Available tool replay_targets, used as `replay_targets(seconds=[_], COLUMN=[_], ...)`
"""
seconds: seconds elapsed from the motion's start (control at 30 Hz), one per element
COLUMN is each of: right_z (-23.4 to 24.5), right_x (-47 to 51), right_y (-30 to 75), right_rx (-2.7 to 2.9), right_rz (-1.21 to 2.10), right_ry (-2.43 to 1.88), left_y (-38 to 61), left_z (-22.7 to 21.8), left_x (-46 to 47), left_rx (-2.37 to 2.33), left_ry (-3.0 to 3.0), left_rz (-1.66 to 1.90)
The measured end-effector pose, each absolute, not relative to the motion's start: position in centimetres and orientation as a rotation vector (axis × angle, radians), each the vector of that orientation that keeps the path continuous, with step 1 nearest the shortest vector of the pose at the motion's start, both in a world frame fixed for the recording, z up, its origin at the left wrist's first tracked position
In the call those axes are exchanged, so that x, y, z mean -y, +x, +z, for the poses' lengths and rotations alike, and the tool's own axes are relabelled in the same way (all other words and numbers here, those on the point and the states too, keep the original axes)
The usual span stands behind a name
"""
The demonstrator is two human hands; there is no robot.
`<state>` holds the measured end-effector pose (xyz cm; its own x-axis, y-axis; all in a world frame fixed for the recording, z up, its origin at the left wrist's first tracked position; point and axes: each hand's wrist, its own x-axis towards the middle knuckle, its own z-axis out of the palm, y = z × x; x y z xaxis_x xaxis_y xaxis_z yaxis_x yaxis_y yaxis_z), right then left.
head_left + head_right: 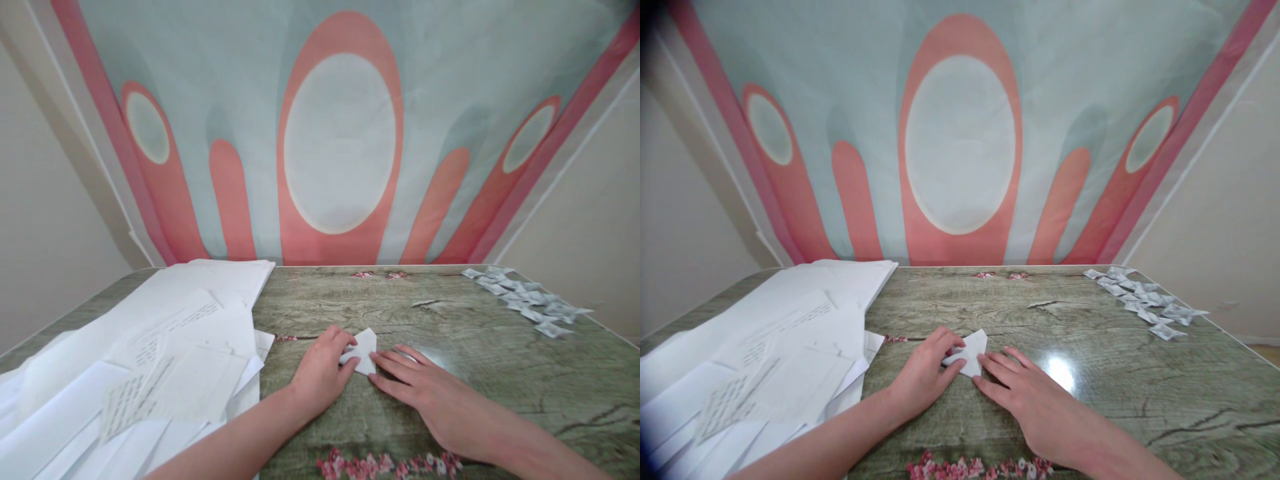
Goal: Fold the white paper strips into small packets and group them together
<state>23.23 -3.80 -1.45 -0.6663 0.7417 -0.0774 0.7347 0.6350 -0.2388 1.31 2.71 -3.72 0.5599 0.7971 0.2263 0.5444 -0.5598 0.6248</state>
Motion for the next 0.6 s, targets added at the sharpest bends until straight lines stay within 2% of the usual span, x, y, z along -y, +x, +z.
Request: replay_targets(seconds=[0.6], right_z=[-1.39], right_x=[3.92], right_y=[22.89], right_rx=[2.792], right_rz=[0.366], right_ry=[-1.323], left_y=[1.41], left_z=[-3.71], left_x=[-2.83], left_rx=[-1.078], left_ry=[2.344], left_rz=[0.656])
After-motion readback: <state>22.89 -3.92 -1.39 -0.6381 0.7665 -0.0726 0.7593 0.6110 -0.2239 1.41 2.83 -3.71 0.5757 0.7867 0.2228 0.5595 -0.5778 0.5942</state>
